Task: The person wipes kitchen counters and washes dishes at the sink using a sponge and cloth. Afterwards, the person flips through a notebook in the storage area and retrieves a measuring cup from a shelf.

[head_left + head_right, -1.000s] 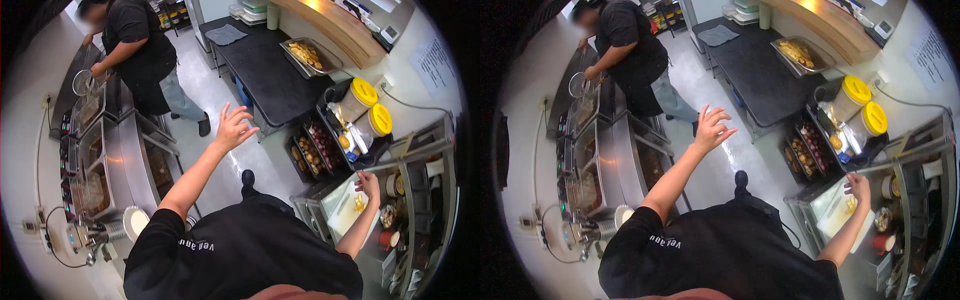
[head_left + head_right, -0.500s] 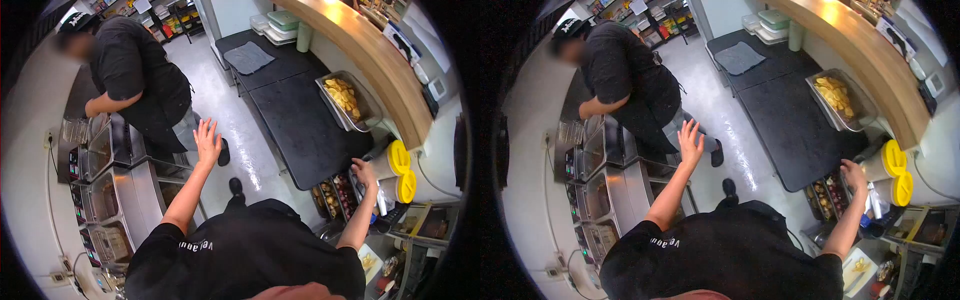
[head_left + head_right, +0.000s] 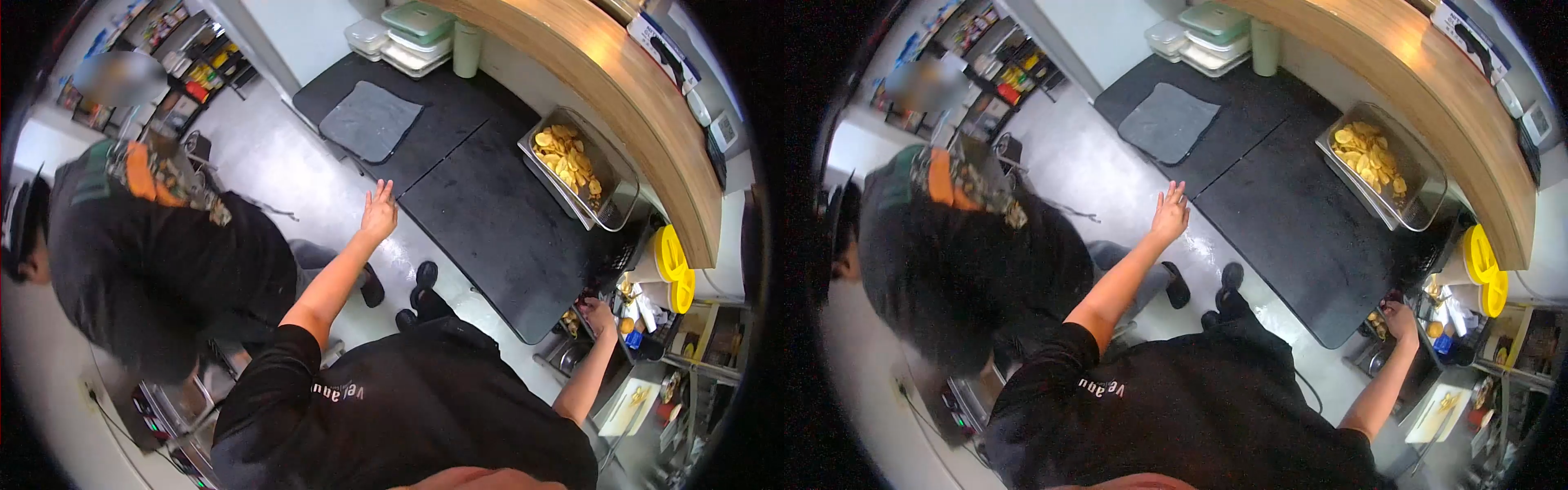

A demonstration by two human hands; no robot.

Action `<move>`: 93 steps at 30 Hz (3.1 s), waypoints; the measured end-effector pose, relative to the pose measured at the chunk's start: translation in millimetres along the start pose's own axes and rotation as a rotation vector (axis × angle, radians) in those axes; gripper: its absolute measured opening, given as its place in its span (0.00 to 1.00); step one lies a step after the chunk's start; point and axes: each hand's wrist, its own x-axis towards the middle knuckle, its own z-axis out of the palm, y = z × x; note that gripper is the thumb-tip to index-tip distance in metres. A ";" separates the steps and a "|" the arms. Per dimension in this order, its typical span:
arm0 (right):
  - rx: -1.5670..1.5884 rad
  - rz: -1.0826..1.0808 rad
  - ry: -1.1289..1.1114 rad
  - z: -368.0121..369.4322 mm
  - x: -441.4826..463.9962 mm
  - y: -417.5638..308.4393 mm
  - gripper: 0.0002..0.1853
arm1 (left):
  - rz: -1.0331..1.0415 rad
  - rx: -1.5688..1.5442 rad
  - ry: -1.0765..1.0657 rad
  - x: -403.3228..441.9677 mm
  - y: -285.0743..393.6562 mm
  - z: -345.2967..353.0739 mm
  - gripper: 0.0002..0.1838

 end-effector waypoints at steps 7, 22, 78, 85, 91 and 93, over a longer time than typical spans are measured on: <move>-0.045 0.120 -0.195 1.2 50.4 -146.3 0.21 | 0.172 -0.072 -0.088 112.8 -61.1 13.6 0.19; 0.080 -0.492 -0.513 67.2 182.8 -545.6 0.34 | -0.082 -0.628 0.004 271.8 -177.3 -20.1 0.13; -0.946 -0.165 -0.677 358.6 487.1 -1195.8 0.19 | -0.214 -0.616 -0.131 467.7 -1099.5 -194.0 0.24; -0.882 -0.290 -0.837 389.5 490.4 -1321.9 0.21 | -0.649 -0.163 -0.565 318.7 -1311.8 -159.9 0.23; -0.882 -0.343 -0.948 389.0 496.8 -1417.1 0.23 | -0.849 -0.462 -0.924 225.6 -1304.9 -106.2 0.35; -0.862 -0.392 -0.949 404.9 522.8 -1480.0 0.24 | -0.941 -0.649 -0.645 221.9 -1269.9 -173.0 0.24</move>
